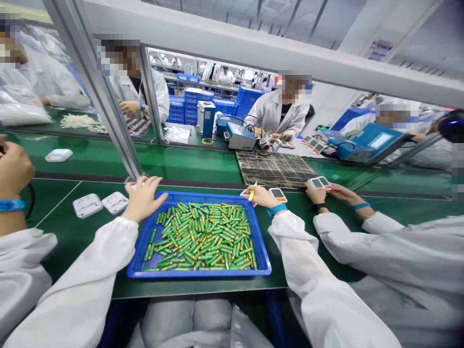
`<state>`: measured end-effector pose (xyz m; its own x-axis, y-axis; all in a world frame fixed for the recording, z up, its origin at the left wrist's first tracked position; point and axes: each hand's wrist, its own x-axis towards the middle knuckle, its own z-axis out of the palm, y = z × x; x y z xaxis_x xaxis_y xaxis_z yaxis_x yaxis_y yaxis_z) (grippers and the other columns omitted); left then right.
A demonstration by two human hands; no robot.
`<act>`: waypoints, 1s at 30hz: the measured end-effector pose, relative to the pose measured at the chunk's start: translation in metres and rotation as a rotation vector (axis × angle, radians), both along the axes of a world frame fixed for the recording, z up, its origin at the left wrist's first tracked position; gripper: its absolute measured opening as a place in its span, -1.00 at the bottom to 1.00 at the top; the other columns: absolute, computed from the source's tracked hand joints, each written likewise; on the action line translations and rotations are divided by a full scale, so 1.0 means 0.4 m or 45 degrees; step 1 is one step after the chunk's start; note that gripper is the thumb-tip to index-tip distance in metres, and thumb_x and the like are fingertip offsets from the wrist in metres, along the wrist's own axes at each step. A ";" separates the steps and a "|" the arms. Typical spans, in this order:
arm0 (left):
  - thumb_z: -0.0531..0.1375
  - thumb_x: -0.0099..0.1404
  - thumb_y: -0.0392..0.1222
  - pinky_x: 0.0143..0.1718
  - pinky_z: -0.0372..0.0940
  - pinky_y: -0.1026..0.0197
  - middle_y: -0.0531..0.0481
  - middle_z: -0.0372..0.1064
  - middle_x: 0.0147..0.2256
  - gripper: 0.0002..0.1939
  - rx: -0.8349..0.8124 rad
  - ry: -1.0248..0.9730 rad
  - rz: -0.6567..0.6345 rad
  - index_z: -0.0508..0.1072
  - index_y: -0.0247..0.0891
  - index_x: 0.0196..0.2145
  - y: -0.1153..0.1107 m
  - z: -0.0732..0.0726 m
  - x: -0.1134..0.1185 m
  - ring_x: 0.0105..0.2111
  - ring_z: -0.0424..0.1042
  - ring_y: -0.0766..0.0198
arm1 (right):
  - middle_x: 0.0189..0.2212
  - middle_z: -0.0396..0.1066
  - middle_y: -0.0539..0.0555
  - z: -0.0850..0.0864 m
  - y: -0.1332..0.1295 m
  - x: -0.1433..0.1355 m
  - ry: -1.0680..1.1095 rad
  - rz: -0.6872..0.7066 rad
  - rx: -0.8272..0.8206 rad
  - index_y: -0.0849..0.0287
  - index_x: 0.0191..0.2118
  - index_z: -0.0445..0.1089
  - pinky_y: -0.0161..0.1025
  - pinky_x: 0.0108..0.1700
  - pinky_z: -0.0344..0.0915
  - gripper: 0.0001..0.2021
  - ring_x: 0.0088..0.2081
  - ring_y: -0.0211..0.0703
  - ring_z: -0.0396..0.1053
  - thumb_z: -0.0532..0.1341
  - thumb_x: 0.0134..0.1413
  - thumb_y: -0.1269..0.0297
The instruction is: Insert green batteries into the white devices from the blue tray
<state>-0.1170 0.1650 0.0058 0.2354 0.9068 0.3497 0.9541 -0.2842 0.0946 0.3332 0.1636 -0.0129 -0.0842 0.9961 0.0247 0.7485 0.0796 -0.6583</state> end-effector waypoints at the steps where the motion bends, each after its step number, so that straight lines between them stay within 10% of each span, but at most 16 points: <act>1: 0.06 0.31 0.17 0.17 -0.11 -0.39 -0.28 0.17 0.27 -0.31 -0.013 0.019 -0.014 0.18 -0.20 0.29 -0.007 -0.010 0.036 0.25 0.03 -0.28 | -0.52 0.49 0.02 -0.002 0.006 0.001 -0.021 0.008 -0.012 0.16 -0.34 0.42 -0.32 -0.53 0.25 -0.87 -0.62 -0.25 0.35 0.31 0.04 0.22; 9: 0.01 0.38 0.10 0.17 -0.08 -0.40 -0.55 0.10 0.25 -0.28 -0.078 0.393 -0.114 0.07 -0.35 0.35 -0.050 -0.100 0.102 0.26 0.05 -0.29 | -0.50 0.49 0.06 -0.019 0.002 0.005 -0.356 -0.045 0.060 0.16 -0.48 0.41 -0.26 -0.27 0.22 -0.85 -0.37 -0.10 0.43 0.32 -0.25 0.53; 23: -0.08 0.38 0.18 0.17 -0.07 -0.37 -0.45 0.22 0.18 -0.34 -0.116 0.142 -0.108 0.23 -0.36 0.21 -0.087 -0.076 0.085 0.23 0.11 -0.20 | -0.39 0.48 0.15 0.001 -0.004 -0.002 -0.370 -0.218 0.372 0.14 -0.45 0.30 -0.19 -0.20 0.22 -0.77 -0.27 0.01 0.41 0.31 -0.10 0.13; 30: -0.01 0.35 0.20 0.18 -0.09 -0.36 -0.41 0.25 0.15 -0.37 -0.162 0.079 -0.115 0.25 -0.32 0.18 -0.120 -0.067 0.090 0.21 0.12 -0.21 | -0.46 0.47 0.01 0.086 -0.019 -0.173 1.250 -0.322 0.274 0.10 -0.53 0.23 -0.19 -0.31 0.38 -0.61 -0.41 -0.13 0.42 0.46 -0.36 0.11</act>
<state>-0.0810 0.1170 -0.0209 0.3358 0.9168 0.2160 0.9302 -0.3588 0.0768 0.2640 0.1558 0.0216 0.2803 0.9483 0.1489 -0.0987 0.1828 -0.9782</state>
